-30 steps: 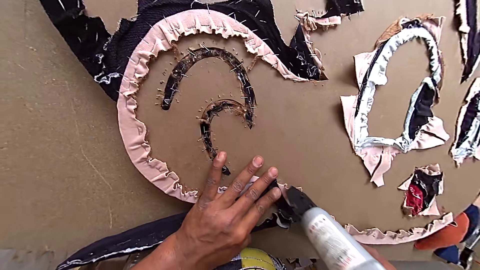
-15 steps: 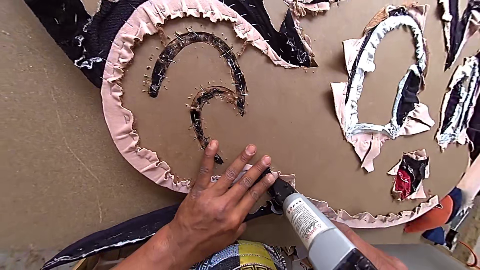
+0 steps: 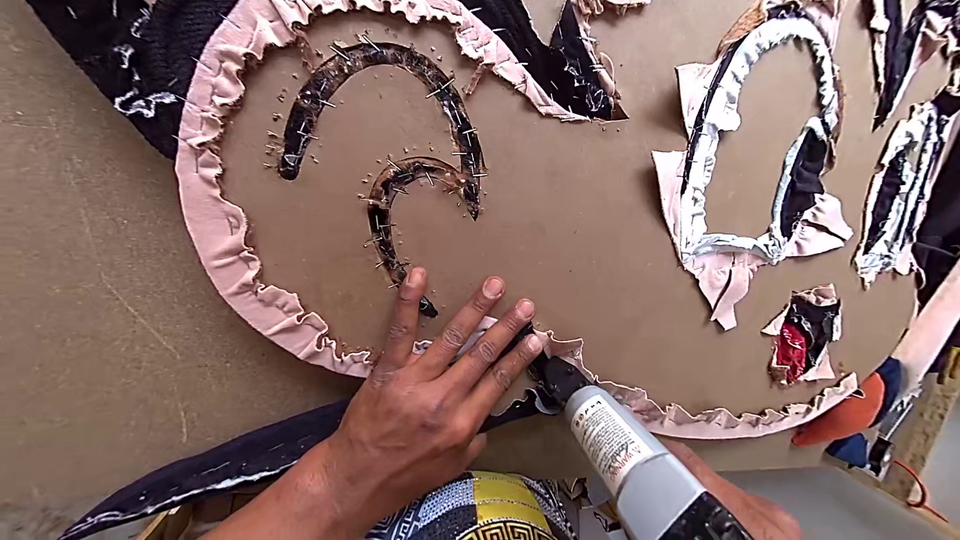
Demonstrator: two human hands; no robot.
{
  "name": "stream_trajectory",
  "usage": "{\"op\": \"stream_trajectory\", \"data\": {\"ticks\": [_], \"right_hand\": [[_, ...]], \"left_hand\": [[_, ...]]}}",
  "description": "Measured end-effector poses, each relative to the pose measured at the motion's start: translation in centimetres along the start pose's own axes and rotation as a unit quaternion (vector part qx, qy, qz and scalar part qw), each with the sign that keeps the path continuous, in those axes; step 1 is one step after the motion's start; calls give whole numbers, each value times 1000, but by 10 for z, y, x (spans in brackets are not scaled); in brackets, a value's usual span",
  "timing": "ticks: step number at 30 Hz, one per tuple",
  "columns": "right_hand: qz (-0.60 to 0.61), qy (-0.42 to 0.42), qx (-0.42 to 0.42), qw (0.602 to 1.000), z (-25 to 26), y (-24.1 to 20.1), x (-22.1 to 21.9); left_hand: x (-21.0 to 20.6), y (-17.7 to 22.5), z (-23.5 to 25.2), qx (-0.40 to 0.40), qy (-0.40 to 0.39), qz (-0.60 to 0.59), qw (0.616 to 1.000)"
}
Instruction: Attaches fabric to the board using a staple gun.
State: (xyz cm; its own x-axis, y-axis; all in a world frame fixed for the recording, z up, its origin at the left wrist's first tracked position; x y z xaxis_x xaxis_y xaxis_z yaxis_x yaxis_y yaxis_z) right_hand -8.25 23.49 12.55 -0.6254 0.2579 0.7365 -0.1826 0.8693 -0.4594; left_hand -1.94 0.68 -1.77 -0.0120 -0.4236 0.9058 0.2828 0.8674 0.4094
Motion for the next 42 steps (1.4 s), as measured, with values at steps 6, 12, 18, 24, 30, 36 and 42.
{"op": "stream_trajectory", "data": {"ticks": [6,12,18,24,30,36,42], "right_hand": [[6,40,-46,998,-21,4,11],[26,54,-23,998,-40,21,12],[35,64,1,997,-33,32,0],[87,53,-28,994,-33,36,17],[84,10,-16,996,-35,49,13],[82,8,-10,997,-30,47,0],[63,-1,-12,998,-29,43,-1]], "left_hand": [[2,0,1,-3,5,5,1000],[-2,14,15,9,8,13,1000],[-10,22,35,26,10,21,999],[-11,30,41,61,2,16,998],[-13,32,44,73,-16,21,997],[-13,33,44,82,-17,24,996],[-14,34,44,76,-9,20,997]]}}
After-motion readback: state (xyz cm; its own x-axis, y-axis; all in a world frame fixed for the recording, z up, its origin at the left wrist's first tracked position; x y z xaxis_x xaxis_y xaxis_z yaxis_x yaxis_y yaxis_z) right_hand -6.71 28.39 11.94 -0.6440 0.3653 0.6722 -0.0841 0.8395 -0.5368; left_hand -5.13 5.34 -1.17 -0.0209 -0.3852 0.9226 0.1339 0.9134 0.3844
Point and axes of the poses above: each hand's wrist, its own z-axis towards the middle knuckle, its own x-axis out of the back of the hand, y = z × x, the point moved 2 cm from there along z, towards the middle knuckle, and after that the axes turned 5 degrees about z, right-handed, at the moved point
